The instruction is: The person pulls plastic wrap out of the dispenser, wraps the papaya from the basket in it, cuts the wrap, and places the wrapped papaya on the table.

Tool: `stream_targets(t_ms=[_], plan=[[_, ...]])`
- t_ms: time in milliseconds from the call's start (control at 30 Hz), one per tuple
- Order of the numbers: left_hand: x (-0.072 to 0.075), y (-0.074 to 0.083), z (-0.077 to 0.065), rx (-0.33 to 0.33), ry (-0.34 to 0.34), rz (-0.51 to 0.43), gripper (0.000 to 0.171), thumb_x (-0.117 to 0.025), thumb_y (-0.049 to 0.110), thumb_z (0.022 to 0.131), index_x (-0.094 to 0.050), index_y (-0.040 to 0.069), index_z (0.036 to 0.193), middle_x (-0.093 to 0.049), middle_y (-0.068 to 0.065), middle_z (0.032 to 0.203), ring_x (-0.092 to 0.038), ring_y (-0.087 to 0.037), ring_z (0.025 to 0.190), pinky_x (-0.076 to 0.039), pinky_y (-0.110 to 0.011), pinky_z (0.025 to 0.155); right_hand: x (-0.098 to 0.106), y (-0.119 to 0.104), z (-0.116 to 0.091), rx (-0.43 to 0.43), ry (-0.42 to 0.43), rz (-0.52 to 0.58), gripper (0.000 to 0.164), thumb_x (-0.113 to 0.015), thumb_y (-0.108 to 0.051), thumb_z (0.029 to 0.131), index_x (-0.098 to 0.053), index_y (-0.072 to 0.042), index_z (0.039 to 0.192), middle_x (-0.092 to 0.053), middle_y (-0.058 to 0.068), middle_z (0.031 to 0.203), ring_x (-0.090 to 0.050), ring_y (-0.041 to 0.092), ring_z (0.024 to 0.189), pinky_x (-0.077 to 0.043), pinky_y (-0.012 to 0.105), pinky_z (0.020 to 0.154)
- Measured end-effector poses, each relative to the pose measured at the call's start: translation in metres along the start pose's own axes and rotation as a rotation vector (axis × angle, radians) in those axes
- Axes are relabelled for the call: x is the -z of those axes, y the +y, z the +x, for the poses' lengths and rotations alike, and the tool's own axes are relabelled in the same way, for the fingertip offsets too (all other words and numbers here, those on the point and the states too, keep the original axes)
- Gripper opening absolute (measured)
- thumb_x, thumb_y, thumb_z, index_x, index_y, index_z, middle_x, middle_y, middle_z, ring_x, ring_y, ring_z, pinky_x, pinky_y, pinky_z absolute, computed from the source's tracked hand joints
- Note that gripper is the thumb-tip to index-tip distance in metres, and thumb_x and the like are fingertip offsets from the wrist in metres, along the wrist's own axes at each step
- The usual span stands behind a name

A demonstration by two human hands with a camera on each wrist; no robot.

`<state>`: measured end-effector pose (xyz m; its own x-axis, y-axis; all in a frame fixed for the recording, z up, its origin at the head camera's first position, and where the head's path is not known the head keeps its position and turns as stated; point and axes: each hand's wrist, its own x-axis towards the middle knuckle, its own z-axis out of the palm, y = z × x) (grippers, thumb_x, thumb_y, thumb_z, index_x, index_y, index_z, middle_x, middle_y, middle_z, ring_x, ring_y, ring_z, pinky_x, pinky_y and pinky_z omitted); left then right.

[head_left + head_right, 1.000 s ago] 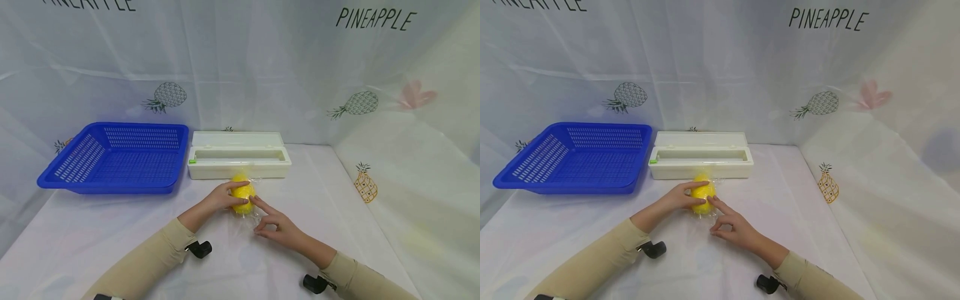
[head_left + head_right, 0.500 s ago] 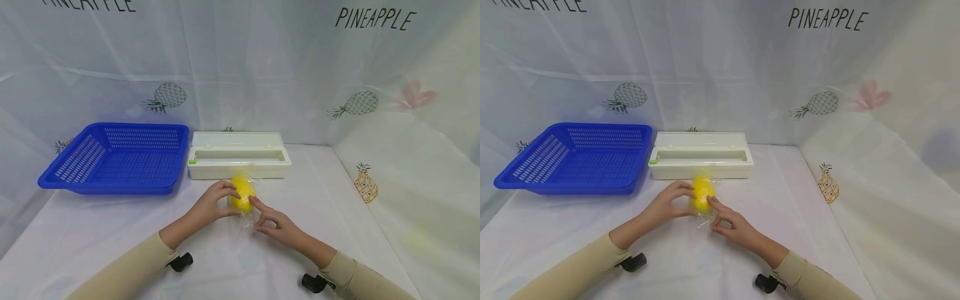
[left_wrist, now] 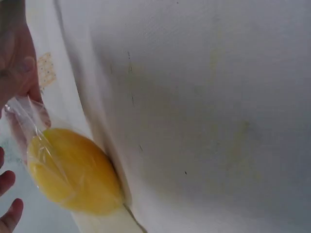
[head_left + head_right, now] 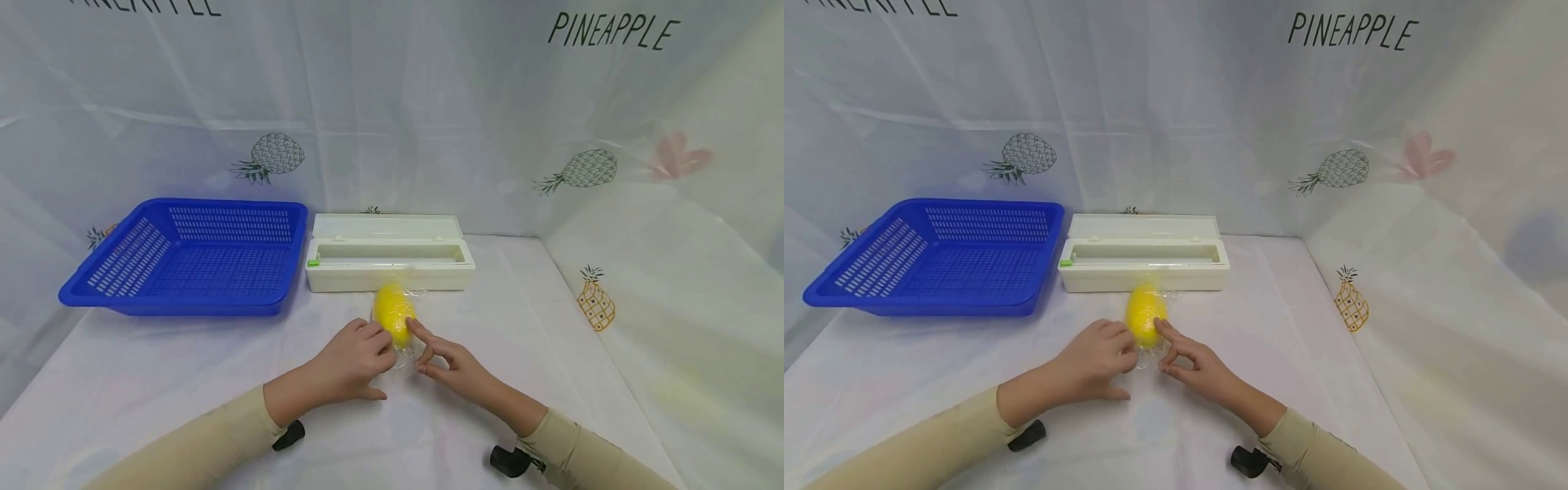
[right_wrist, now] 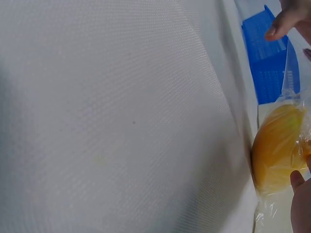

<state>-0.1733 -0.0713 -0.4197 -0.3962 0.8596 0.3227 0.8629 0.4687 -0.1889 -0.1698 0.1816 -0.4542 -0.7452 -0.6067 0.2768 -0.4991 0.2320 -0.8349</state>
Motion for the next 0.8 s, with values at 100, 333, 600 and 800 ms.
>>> stream_targets(t_ms=[100, 333, 600, 800], plan=[[0.001, 0.001, 0.004, -0.020, -0.002, 0.045, 0.054, -0.082, 0.065, 0.062, -0.062, 0.019, 0.084, -0.055, 0.002, 0.094, -0.049, -0.020, 0.093, -0.045, -0.036, 0.082, -0.001, 0.000, 0.000, 0.001, 0.012, 0.015, 0.020, -0.066, 0.004, 0.089, -0.060, -0.015, 0.086, -0.034, 0.012, 0.153, -0.025, 0.030, 0.143, -0.026, 0.021, 0.110], [-0.002, -0.005, 0.006, -0.069, 0.046, -0.153, 0.027, -0.083, 0.040, 0.077, -0.067, 0.018, 0.079, -0.057, 0.000, 0.104, -0.051, -0.021, 0.106, -0.045, -0.032, 0.095, 0.000, -0.003, -0.001, -0.060, 0.035, 0.020, 0.016, -0.064, 0.002, 0.091, -0.057, -0.012, 0.086, -0.036, 0.008, 0.152, -0.028, 0.027, 0.142, -0.026, 0.020, 0.110], [-0.004, -0.012, 0.004, 0.164, 0.017, -0.600, 0.023, -0.074, 0.021, 0.086, -0.053, 0.014, 0.080, -0.048, -0.012, 0.140, -0.059, -0.028, 0.112, -0.050, -0.027, 0.091, 0.003, -0.001, -0.001, -0.102, 0.074, -0.010, 0.011, -0.057, -0.001, 0.097, -0.053, -0.011, 0.094, -0.048, 0.001, 0.143, -0.040, 0.020, 0.136, -0.036, 0.026, 0.106], [-0.002, -0.011, 0.012, 0.367, 0.007, -0.613, 0.020, -0.063, 0.023, 0.095, -0.048, 0.015, 0.085, -0.050, -0.011, 0.139, -0.061, -0.023, 0.108, -0.052, -0.026, 0.080, 0.004, -0.001, 0.003, -0.060, 0.121, -0.073, 0.017, -0.062, -0.005, 0.095, -0.054, -0.007, 0.110, -0.055, -0.002, 0.139, -0.046, 0.018, 0.132, -0.038, 0.044, 0.106]])
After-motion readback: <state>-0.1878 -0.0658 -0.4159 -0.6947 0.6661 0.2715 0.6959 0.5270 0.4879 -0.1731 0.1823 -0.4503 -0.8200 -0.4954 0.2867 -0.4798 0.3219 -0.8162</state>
